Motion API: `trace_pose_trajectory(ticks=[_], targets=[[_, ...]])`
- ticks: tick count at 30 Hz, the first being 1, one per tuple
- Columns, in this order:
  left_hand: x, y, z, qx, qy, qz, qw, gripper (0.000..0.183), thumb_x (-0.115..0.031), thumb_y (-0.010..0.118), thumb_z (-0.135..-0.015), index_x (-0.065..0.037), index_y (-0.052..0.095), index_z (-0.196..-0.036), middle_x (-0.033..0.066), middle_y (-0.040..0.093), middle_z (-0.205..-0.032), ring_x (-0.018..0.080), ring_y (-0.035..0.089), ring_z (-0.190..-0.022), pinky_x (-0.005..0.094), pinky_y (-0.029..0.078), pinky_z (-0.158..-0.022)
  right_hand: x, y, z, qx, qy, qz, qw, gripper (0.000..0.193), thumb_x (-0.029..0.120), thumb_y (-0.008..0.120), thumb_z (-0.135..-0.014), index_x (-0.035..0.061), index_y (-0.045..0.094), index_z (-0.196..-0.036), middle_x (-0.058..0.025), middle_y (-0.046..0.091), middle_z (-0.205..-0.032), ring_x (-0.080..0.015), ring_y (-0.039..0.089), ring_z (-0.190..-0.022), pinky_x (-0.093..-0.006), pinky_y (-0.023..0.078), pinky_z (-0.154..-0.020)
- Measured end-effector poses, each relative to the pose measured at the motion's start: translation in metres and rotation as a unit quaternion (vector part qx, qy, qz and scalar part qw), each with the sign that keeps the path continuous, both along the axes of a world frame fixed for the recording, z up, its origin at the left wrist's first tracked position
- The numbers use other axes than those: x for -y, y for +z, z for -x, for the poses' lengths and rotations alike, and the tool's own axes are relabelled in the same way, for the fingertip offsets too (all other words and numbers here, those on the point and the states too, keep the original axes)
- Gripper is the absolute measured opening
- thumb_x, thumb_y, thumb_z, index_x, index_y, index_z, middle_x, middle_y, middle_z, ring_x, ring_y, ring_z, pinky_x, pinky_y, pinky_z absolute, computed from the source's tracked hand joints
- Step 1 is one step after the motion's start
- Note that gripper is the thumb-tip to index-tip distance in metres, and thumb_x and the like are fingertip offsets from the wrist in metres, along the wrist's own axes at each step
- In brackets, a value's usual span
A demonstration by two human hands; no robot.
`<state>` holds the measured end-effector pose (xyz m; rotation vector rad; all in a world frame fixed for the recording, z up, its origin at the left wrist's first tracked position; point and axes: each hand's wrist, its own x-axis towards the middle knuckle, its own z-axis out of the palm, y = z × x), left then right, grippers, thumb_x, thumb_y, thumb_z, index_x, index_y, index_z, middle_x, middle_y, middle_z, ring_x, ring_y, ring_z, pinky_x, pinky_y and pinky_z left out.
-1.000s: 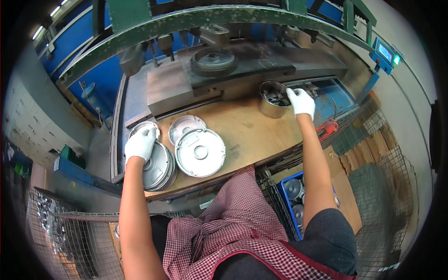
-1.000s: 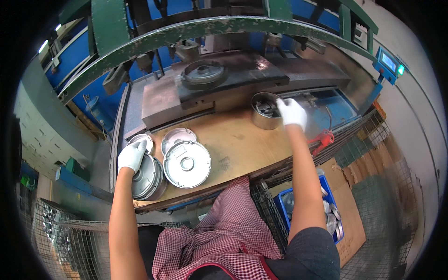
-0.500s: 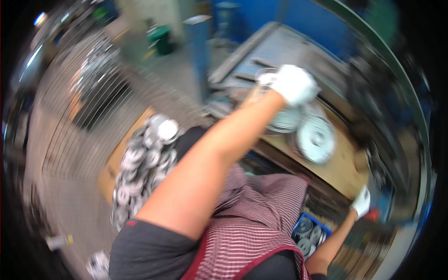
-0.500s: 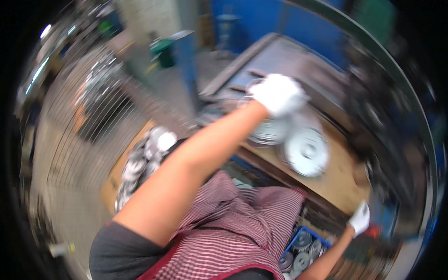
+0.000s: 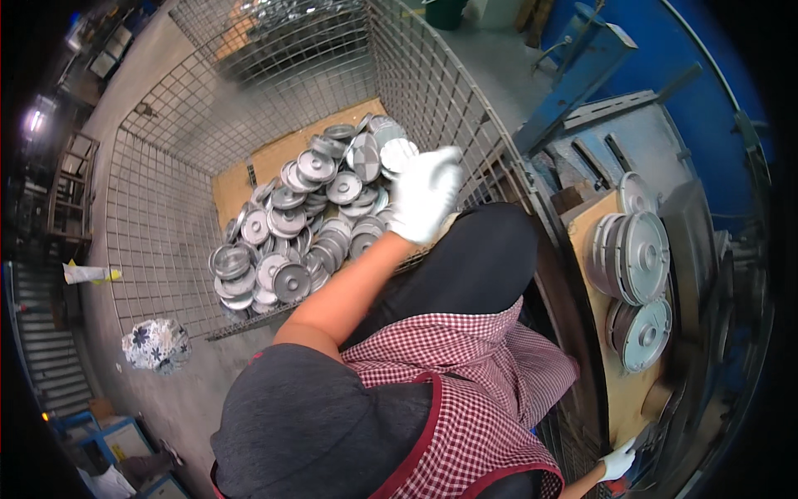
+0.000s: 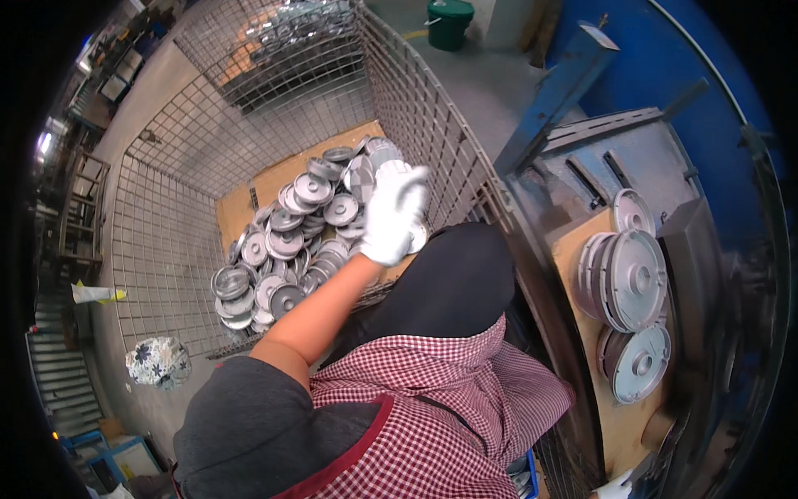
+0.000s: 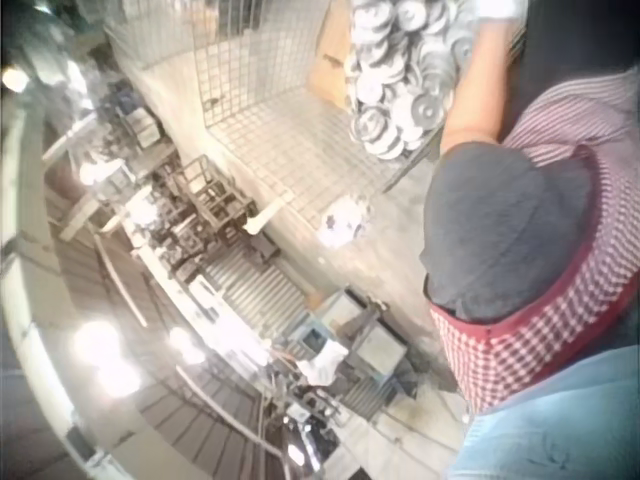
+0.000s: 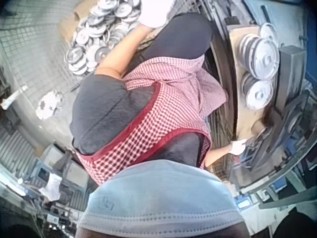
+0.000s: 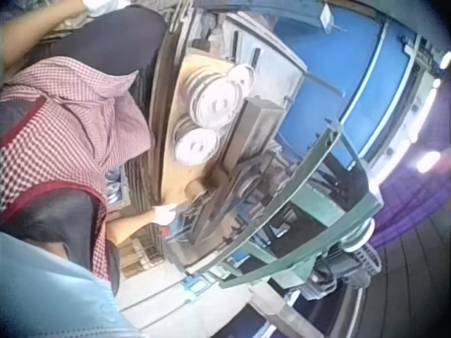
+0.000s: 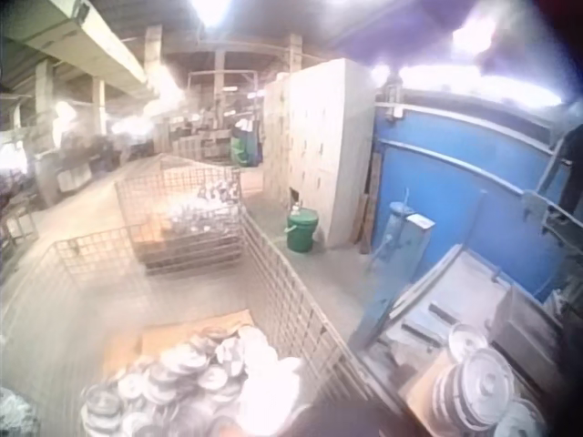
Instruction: Inspecting and deburring metal cast parts at an industrial workstation.
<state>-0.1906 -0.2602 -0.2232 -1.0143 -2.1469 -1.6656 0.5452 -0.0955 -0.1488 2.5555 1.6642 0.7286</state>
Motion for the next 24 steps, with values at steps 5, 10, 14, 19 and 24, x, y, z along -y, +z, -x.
trace_pose_trajectory(ticks=[5,10,14,19,24], targets=[[0.126,-0.179,0.044,0.26,0.061,0.471,0.841,0.054,-0.048,0.043,-0.095,-0.003,0.066,-0.114,0.0214,0.065,-0.112,0.0365,0.062,-0.106,0.0441,0.047,-0.093,0.025,0.011,0.04,0.188,0.081,0.087,0.975,0.061,0.059,0.047,-0.092,0.0043,0.074,-0.085,-0.0129,0.07,-0.082,-0.0325,0.067,-0.081,-0.0464,0.053,-0.068],[0.2,-0.238,-0.054,0.21,0.03,0.627,0.75,0.051,-0.047,0.036,-0.098,-0.01,0.07,-0.098,0.0162,0.069,-0.1,0.0304,0.065,-0.095,0.0466,0.048,-0.084,0.02,0.023,0.062,0.197,-0.047,0.191,0.96,0.054,0.055,0.052,-0.09,0.0054,0.074,-0.092,-0.0109,0.073,-0.092,-0.0319,0.069,-0.083,-0.0465,0.055,-0.07],[0.177,-0.248,-0.051,0.219,0.199,0.59,0.751,0.049,-0.039,0.039,-0.097,-0.011,0.074,-0.075,0.0121,0.071,-0.078,0.0301,0.068,-0.075,0.045,0.049,-0.071,0.012,0.03,0.02,0.284,0.186,0.36,0.869,0.04,0.045,0.056,-0.093,0.0107,0.074,-0.084,-0.0092,0.072,-0.083,-0.0268,0.068,-0.071,-0.0408,0.053,-0.061],[0.182,-0.258,-0.015,0.278,0.062,0.585,0.76,0.049,-0.038,0.038,-0.096,-0.008,0.075,-0.082,0.0147,0.071,-0.088,0.032,0.067,-0.086,0.0437,0.05,-0.08,-0.008,0.025,-0.003,0.213,0.04,0.345,0.913,0.036,0.043,0.057,-0.091,0.0114,0.073,-0.089,-0.0101,0.072,-0.089,-0.0281,0.067,-0.071,-0.0419,0.054,-0.062],[0.181,-0.25,-0.006,0.239,-0.005,0.569,0.787,0.044,-0.037,0.043,-0.095,-0.008,0.074,-0.082,0.0144,0.071,-0.088,0.0311,0.066,-0.089,0.0443,0.049,-0.081,-0.007,0.018,0.033,0.213,-0.003,0.327,0.921,0.038,0.044,0.057,-0.091,0.01,0.073,-0.091,-0.0108,0.072,-0.092,-0.0295,0.068,-0.076,-0.0433,0.054,-0.065]])
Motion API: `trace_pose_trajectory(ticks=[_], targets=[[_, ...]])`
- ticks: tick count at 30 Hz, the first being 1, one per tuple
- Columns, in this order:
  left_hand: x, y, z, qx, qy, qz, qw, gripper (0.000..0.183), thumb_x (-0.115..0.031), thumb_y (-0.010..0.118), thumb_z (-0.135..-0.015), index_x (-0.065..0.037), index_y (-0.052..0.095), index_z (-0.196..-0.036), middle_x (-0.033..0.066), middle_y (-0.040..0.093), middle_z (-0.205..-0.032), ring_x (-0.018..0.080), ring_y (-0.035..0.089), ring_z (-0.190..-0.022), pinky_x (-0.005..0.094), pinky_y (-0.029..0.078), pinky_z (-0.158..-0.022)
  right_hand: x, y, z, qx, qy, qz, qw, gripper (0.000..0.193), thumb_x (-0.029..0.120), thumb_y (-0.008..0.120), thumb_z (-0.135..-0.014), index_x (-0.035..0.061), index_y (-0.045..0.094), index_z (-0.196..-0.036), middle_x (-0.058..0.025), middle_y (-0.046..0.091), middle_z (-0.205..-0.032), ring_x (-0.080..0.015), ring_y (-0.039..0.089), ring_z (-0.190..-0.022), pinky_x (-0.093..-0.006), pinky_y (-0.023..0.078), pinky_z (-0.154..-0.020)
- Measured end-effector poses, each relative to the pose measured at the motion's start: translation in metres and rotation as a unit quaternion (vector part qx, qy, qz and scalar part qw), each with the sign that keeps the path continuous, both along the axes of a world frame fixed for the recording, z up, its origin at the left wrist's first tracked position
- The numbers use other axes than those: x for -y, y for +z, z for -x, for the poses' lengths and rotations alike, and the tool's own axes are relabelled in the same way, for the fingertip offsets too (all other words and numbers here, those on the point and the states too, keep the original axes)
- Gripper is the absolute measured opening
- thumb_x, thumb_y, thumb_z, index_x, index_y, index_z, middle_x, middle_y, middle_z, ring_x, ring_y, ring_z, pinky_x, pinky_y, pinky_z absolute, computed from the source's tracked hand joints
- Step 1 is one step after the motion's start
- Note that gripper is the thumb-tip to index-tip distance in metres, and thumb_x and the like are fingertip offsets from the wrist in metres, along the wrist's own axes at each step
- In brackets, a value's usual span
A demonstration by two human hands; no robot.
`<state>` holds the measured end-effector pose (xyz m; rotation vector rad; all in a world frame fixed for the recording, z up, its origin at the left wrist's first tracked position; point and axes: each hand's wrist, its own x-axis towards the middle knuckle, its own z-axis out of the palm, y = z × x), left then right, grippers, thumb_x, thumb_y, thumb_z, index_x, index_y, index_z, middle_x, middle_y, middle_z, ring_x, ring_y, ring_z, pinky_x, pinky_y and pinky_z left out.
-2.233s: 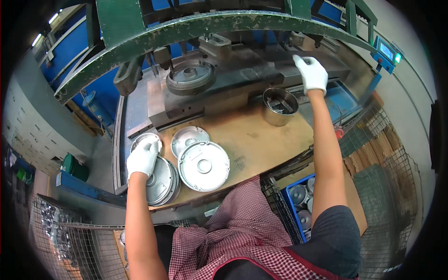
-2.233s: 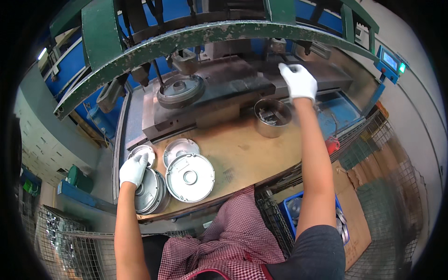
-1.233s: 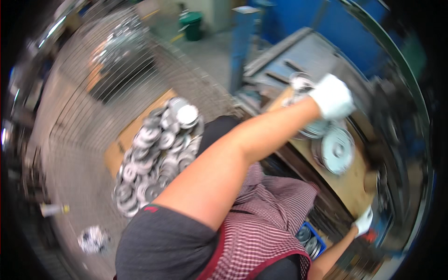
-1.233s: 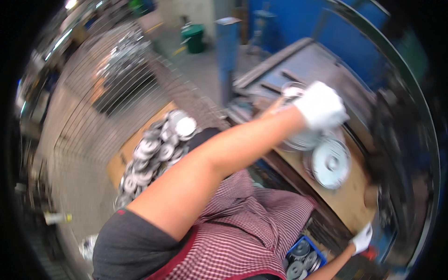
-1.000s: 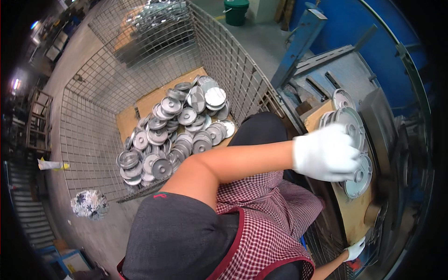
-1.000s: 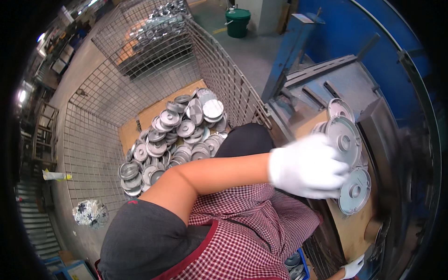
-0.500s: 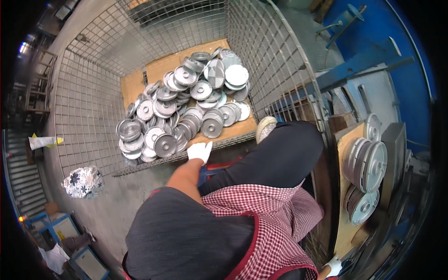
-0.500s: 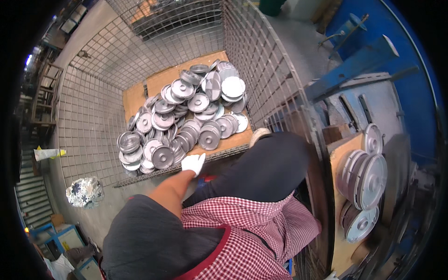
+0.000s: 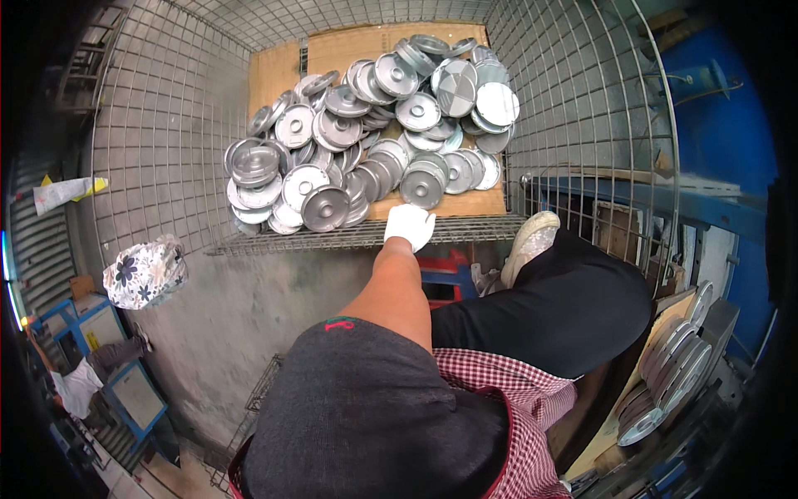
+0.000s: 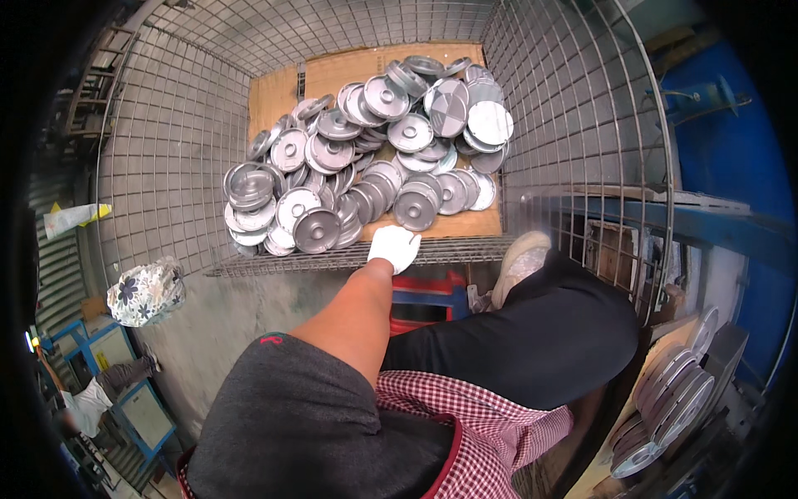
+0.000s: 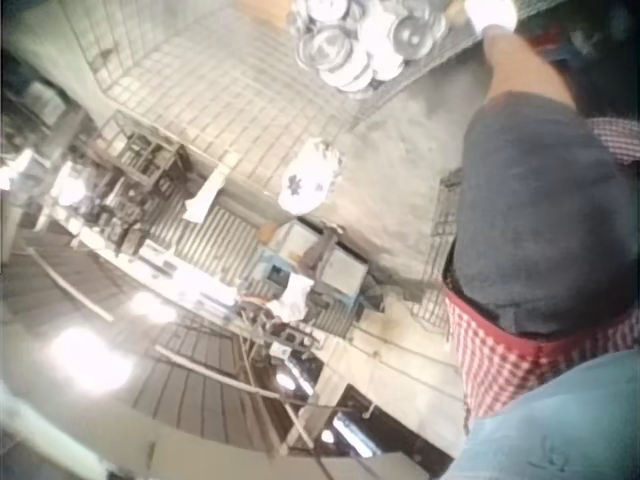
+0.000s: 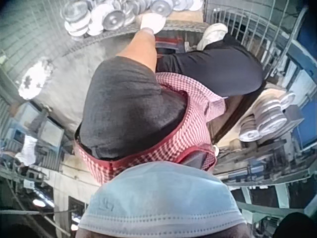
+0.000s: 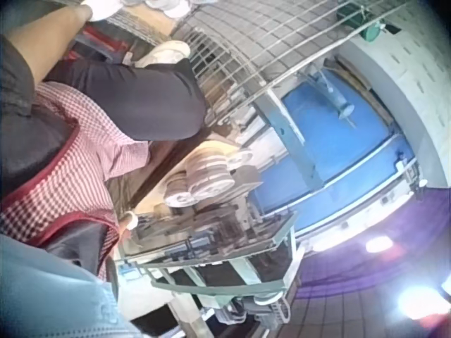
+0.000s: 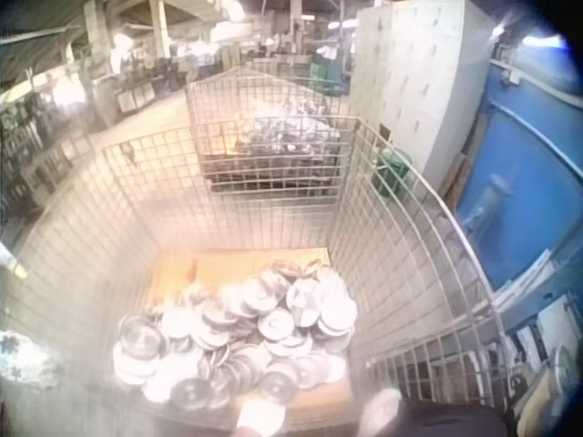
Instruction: Inspecting and deburring metal cast parts at an industrial workstation.
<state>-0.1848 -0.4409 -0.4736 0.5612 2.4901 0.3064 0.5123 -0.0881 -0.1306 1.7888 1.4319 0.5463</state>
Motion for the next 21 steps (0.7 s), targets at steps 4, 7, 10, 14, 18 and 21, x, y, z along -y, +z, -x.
trace_pose_trajectory(ticks=[4,7,10,14,18,21], targets=[[0.002,0.008,0.003,0.031,-0.007,-0.012,0.999,0.046,-0.036,0.038,-0.097,-0.006,0.072,-0.087,0.0157,0.07,-0.093,0.0326,0.066,-0.092,0.0454,0.049,-0.084,-0.005,-0.001,0.009,0.0,-0.016,-0.017,1.0,0.04,0.045,0.056,-0.09,0.0089,0.073,-0.094,-0.0114,0.072,-0.094,-0.0306,0.068,-0.08,-0.0444,0.054,-0.069],[0.003,0.011,0.003,0.024,-0.01,-0.025,0.999,0.044,-0.036,0.041,-0.096,-0.007,0.072,-0.086,0.0162,0.07,-0.092,0.0336,0.066,-0.088,0.0471,0.05,-0.081,-0.01,-0.004,0.001,-0.006,-0.029,-0.032,0.999,0.042,0.046,0.056,-0.09,0.008,0.073,-0.095,-0.0119,0.072,-0.096,-0.0314,0.069,-0.084,-0.0453,0.055,-0.071],[0.0,0.013,0.004,0.003,-0.019,0.002,1.0,0.045,-0.037,0.041,-0.096,-0.008,0.074,-0.084,0.0165,0.071,-0.092,0.0328,0.068,-0.088,0.0467,0.051,-0.079,-0.002,-0.006,0.001,-0.023,-0.054,-0.061,0.996,0.044,0.047,0.055,-0.09,0.0072,0.073,-0.097,-0.0123,0.072,-0.097,-0.0323,0.069,-0.087,-0.0461,0.055,-0.073],[-0.002,0.007,0.0,-0.071,-0.083,0.05,0.993,0.034,-0.024,0.045,-0.091,-0.01,0.076,-0.084,0.0134,0.073,-0.088,0.0301,0.071,-0.079,0.0457,0.055,-0.068,0.028,-0.003,0.032,-0.083,-0.133,-0.105,0.982,0.051,0.049,0.066,-0.081,0.0081,0.068,-0.113,-0.0158,0.067,-0.116,-0.033,0.064,-0.106,-0.0444,0.052,-0.089],[-0.008,-0.01,-0.005,-0.081,0.11,-0.009,0.991,0.044,-0.041,0.044,-0.096,-0.007,0.071,-0.107,0.0163,0.069,-0.109,0.0346,0.065,-0.102,0.0454,0.05,-0.089,0.052,0.019,0.076,-0.111,-0.055,-0.123,0.985,0.043,0.046,0.067,-0.078,0.008,0.074,-0.097,-0.017,0.07,-0.103,-0.0333,0.067,-0.099,-0.0421,0.054,-0.085],[-0.038,-0.007,0.028,-0.034,0.217,-0.11,0.969,0.056,-0.046,0.043,-0.098,0.003,0.063,-0.116,0.0237,0.065,-0.115,0.0367,0.061,-0.107,0.0412,0.045,-0.096,0.062,0.031,0.098,-0.083,-0.012,-0.143,0.986,0.041,0.045,0.068,-0.077,0.0063,0.075,-0.09,-0.0168,0.071,-0.097,-0.0313,0.068,-0.092,-0.0399,0.054,-0.082]])
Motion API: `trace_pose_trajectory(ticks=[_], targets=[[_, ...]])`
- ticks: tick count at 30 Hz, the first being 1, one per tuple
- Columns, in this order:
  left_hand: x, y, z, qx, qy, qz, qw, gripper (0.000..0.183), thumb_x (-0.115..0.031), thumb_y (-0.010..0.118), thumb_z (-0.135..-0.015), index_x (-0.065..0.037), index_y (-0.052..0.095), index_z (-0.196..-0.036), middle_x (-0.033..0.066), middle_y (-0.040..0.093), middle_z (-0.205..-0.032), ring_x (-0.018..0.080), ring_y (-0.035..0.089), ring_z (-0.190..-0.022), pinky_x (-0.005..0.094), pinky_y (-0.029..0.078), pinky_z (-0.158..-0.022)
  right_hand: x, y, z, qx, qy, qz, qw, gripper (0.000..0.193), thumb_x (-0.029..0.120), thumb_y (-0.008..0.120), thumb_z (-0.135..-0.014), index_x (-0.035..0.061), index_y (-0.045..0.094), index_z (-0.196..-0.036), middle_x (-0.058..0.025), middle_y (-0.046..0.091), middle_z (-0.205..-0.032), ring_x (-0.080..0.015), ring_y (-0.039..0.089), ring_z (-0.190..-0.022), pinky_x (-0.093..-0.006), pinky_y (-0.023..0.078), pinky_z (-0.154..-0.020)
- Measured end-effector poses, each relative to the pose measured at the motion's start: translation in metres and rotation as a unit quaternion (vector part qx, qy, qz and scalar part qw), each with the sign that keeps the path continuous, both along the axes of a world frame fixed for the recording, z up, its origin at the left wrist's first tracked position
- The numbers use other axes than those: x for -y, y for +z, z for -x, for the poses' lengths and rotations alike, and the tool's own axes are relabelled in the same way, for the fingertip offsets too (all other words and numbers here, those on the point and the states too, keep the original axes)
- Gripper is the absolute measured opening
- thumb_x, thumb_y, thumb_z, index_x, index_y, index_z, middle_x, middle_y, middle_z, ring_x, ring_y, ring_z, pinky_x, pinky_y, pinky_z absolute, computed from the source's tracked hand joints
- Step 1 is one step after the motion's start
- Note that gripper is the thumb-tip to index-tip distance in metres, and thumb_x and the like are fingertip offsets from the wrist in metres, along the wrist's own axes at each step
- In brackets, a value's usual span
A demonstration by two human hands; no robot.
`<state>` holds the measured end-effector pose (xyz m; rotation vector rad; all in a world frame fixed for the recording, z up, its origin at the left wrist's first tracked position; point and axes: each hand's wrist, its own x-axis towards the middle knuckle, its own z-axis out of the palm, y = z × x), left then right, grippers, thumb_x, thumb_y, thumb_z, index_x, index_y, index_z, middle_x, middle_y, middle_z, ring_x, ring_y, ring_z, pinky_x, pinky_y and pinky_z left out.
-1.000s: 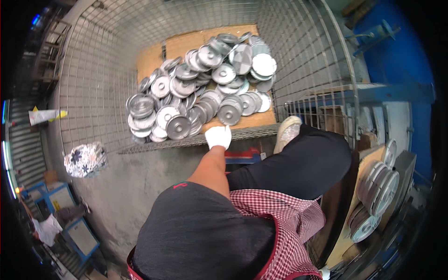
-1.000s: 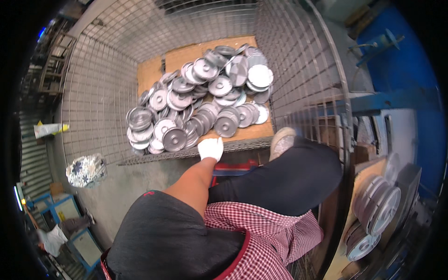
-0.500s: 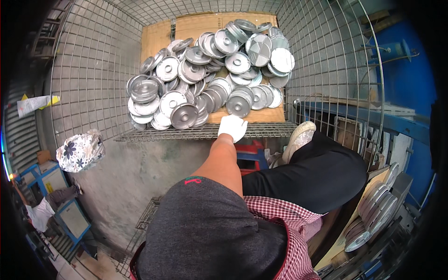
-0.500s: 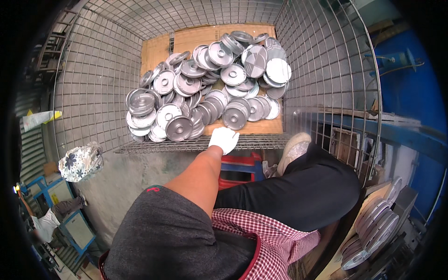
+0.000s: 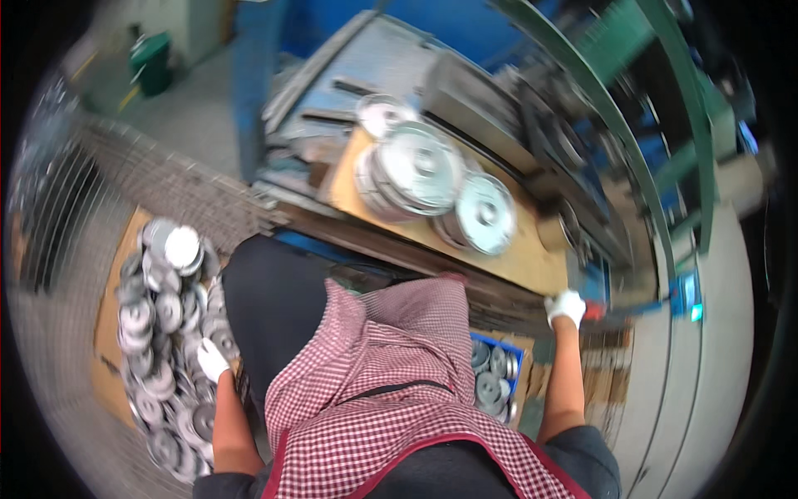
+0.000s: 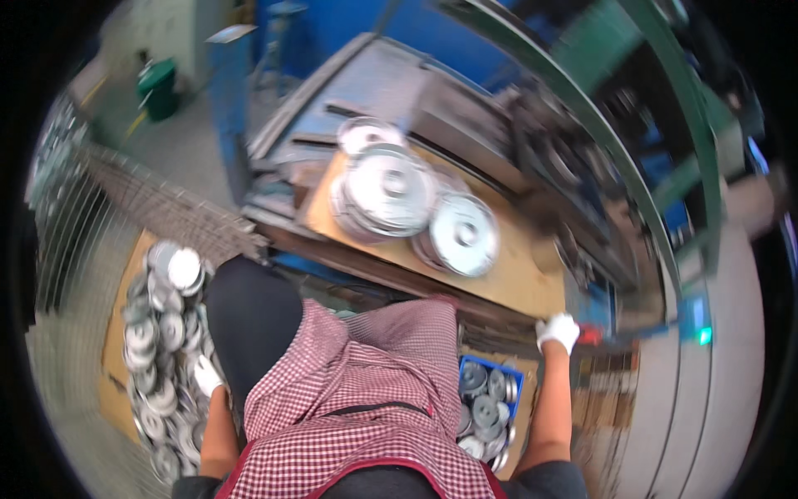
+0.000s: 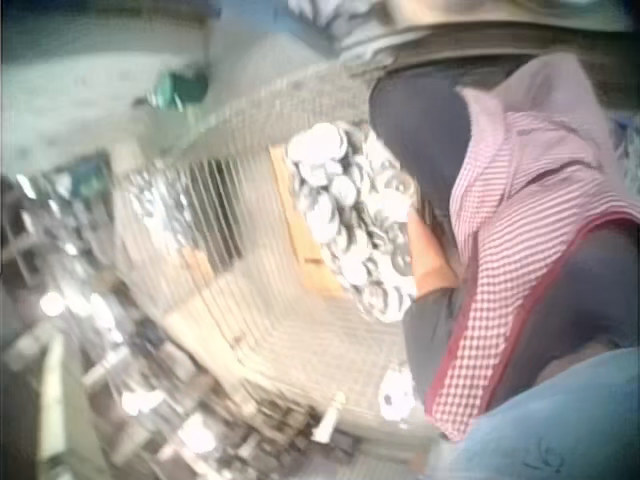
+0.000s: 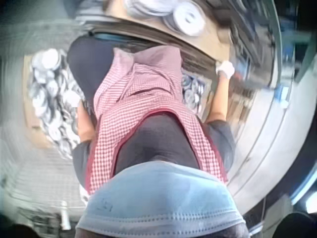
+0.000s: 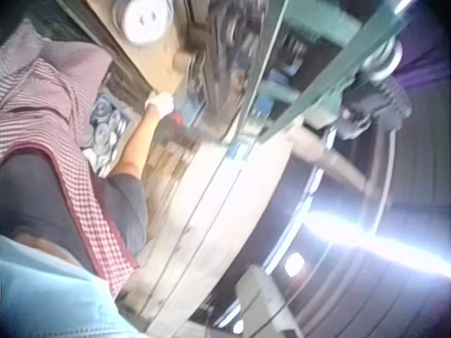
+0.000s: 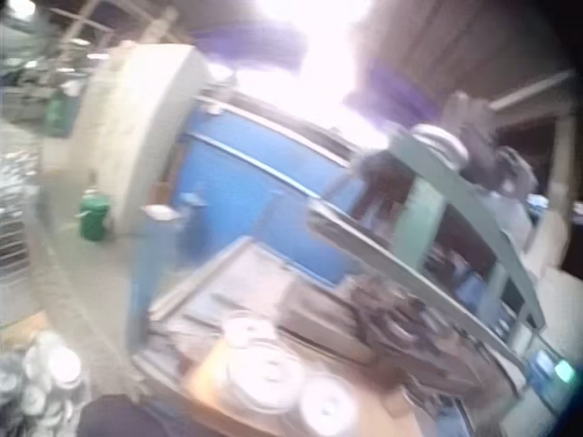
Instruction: Inspecting and deburring metal cast parts at an industrial workstation.
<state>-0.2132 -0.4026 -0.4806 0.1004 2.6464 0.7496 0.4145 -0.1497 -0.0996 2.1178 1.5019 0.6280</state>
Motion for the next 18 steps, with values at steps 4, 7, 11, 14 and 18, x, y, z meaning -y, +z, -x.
trace_pose_trajectory(ticks=[4,7,11,14,18], targets=[[-0.065,0.087,0.048,-0.114,-0.093,-0.294,0.944,0.042,-0.029,0.043,-0.102,0.002,0.058,-0.126,0.0152,0.059,-0.128,0.0266,0.056,-0.117,0.0342,0.04,-0.103,0.011,-0.005,0.01,0.003,0.008,-0.059,0.998,0.042,0.045,0.069,-0.079,0.004,0.074,-0.088,-0.0123,0.071,-0.1,-0.0259,0.063,-0.106,-0.0373,0.05,-0.088],[-0.127,0.209,0.026,-0.086,-0.141,-0.462,0.871,0.04,-0.024,0.037,-0.105,0.003,0.055,-0.129,0.0158,0.058,-0.13,0.0237,0.055,-0.12,0.0355,0.039,-0.106,0.01,-0.008,0.003,-0.028,0.022,-0.092,0.995,0.038,0.041,0.07,-0.079,0.0048,0.074,-0.09,-0.0102,0.071,-0.101,-0.0243,0.061,-0.11,-0.0374,0.049,-0.091],[-0.161,0.335,-0.071,-0.113,-0.338,-0.485,0.798,0.043,-0.03,0.037,-0.105,0.002,0.057,-0.127,0.0146,0.059,-0.13,0.0233,0.056,-0.118,0.0364,0.041,-0.104,0.003,-0.011,0.013,-0.204,0.11,-0.267,0.936,0.029,0.034,0.069,-0.082,0.0066,0.074,-0.089,-0.0115,0.07,-0.102,-0.0276,0.064,-0.102,-0.0393,0.05,-0.089],[-0.18,0.365,-0.153,0.217,-0.499,-0.454,0.705,0.049,-0.036,0.039,-0.104,0.0,0.049,-0.136,0.0144,0.055,-0.135,0.0239,0.055,-0.12,0.0364,0.04,-0.105,-0.016,-0.023,0.046,-0.499,0.124,-0.299,0.804,0.041,0.036,0.069,-0.086,0.006,0.068,-0.114,-0.0144,0.064,-0.12,-0.03,0.059,-0.114,-0.0378,0.044,-0.1],[-0.229,0.353,-0.248,0.305,-0.506,-0.375,0.715,0.072,-0.047,0.049,-0.097,-0.002,0.029,-0.149,0.0196,0.039,-0.149,0.0319,0.039,-0.137,0.0372,0.032,-0.111,-0.057,-0.042,0.105,-0.825,0.131,-0.203,0.511,0.065,0.042,0.057,-0.096,0.0013,0.04,-0.144,-0.016,0.045,-0.145,-0.0249,0.041,-0.135,-0.034,0.03,-0.113]])
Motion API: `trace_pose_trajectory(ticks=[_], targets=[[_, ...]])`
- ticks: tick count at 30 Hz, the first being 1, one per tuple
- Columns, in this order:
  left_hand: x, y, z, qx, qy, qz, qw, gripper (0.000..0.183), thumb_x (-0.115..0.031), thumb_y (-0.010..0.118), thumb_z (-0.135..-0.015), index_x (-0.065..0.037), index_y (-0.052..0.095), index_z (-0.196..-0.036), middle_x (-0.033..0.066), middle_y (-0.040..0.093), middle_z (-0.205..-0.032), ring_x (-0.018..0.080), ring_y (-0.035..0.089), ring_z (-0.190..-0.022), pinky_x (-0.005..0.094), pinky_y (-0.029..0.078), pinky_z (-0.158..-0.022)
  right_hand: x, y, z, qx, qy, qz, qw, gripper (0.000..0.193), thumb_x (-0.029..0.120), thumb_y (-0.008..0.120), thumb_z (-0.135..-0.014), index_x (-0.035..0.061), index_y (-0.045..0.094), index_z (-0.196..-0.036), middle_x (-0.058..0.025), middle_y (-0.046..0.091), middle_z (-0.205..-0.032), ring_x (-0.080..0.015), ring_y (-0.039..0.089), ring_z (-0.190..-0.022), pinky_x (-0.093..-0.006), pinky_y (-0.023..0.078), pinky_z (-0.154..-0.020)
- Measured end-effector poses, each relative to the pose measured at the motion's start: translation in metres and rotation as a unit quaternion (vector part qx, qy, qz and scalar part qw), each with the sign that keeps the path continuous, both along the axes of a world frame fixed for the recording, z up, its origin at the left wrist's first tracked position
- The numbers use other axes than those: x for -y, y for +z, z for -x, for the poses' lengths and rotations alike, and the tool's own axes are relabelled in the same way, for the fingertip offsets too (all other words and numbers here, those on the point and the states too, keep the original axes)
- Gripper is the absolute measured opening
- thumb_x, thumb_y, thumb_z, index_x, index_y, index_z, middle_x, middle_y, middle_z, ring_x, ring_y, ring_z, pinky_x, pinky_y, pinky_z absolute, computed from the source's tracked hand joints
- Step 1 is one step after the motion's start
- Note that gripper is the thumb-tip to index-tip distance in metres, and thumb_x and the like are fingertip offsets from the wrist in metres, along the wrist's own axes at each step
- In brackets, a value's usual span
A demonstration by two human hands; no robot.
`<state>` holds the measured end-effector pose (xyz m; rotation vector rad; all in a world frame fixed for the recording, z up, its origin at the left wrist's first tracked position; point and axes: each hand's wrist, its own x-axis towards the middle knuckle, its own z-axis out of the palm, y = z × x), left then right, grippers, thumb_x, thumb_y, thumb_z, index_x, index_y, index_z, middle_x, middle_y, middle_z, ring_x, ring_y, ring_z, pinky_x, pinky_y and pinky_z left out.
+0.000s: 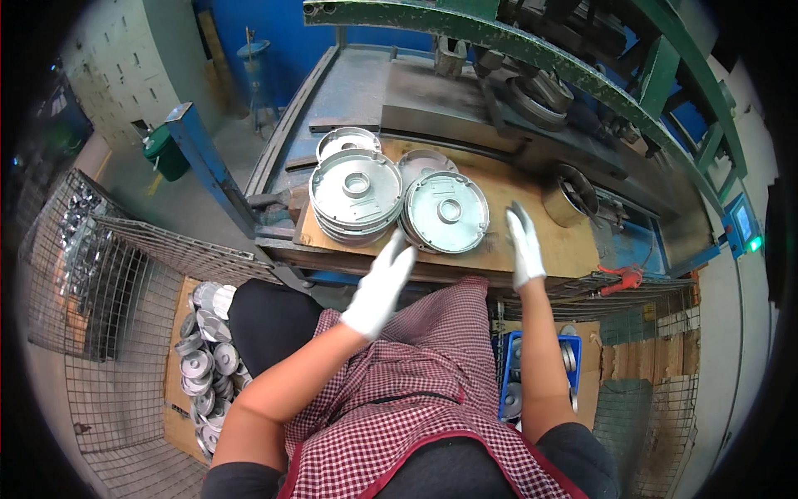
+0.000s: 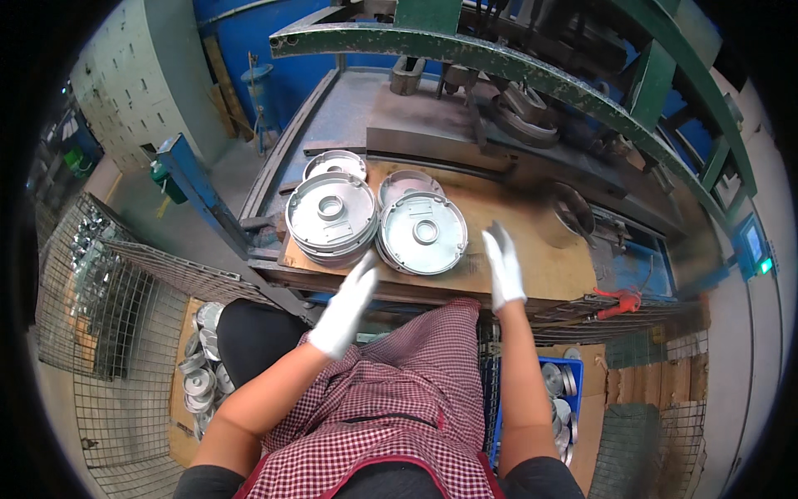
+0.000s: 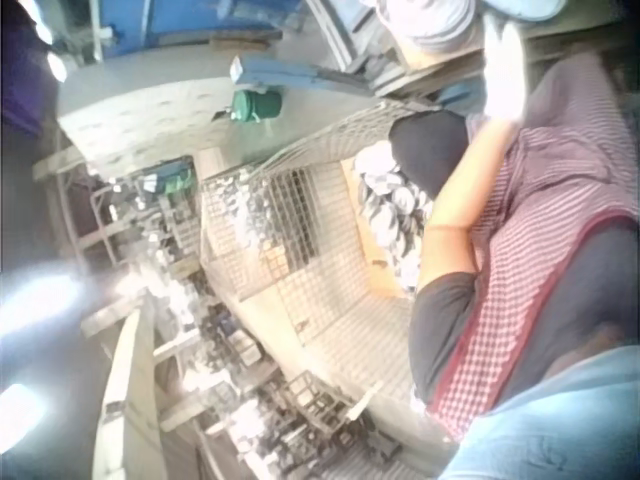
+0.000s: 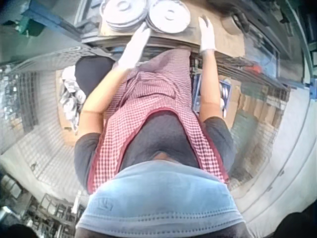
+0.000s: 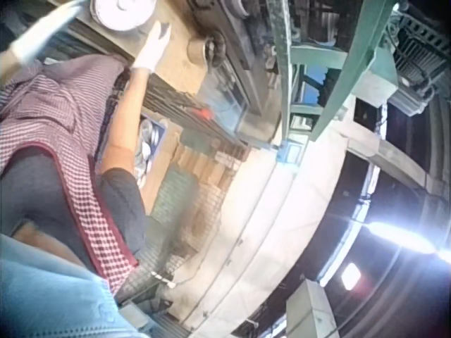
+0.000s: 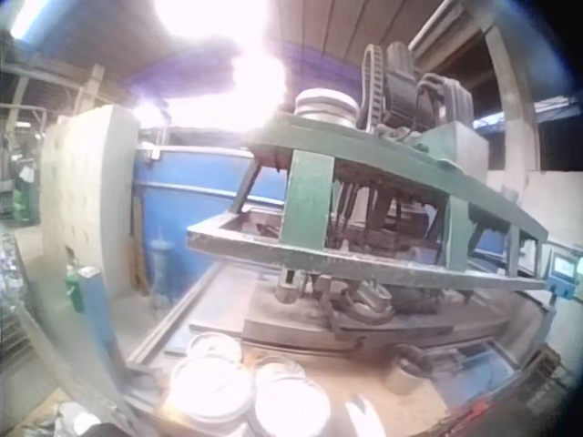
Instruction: Inspecting and deburring metal cast parts at an industrial workstation.
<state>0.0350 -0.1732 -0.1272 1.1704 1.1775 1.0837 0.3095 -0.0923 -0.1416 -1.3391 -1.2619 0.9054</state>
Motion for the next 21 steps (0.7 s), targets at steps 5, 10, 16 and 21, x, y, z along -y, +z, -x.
trace_pose_trajectory(ticks=[5,10,16,21], targets=[[-0.055,-0.023,-0.075,-0.16,0.15,-0.036,0.975,0.092,-0.055,0.05,-0.092,0.006,0.013,-0.15,0.0341,0.021,-0.152,0.0456,0.022,-0.142,0.0449,0.022,-0.116,-0.032,-0.022,0.061,-0.227,0.02,0.045,0.973,0.064,0.045,0.058,-0.095,0.0051,0.043,-0.143,-0.0087,0.047,-0.144,-0.0211,0.041,-0.134,-0.0323,0.029,-0.112],[-0.051,-0.015,-0.088,-0.07,0.142,-0.101,0.982,0.091,-0.049,0.055,-0.092,0.003,0.01,-0.152,0.0323,0.014,-0.155,0.0423,0.016,-0.145,0.0415,0.021,-0.117,-0.014,-0.012,0.069,-0.368,-0.039,0.017,0.929,0.055,0.041,0.056,-0.097,0.0083,0.046,-0.139,-0.0083,0.051,-0.138,-0.0206,0.05,-0.125,-0.0347,0.041,-0.104],[-0.024,0.029,-0.062,-0.084,0.237,-0.22,0.942,0.084,-0.037,0.059,-0.092,0.001,0.014,-0.152,0.0312,0.019,-0.154,0.0419,0.024,-0.143,0.0425,0.021,-0.117,0.0,0.036,0.1,-0.285,0.006,-0.057,0.957,0.063,0.048,0.052,-0.097,0.0081,0.039,-0.144,-0.0115,0.047,-0.142,-0.022,0.046,-0.129,-0.0372,0.04,-0.105],[-0.053,0.051,0.013,-0.213,0.367,-0.248,0.871,0.078,-0.042,0.054,-0.094,0.001,0.022,-0.15,0.0288,0.044,-0.139,0.0425,0.047,-0.123,0.0464,0.036,-0.104,-0.015,0.056,0.163,-0.109,0.062,0.012,0.992,0.076,0.058,0.052,-0.093,0.0095,0.036,-0.148,-0.0195,0.043,-0.146,-0.0307,0.041,-0.135,-0.0367,0.031,-0.111]])
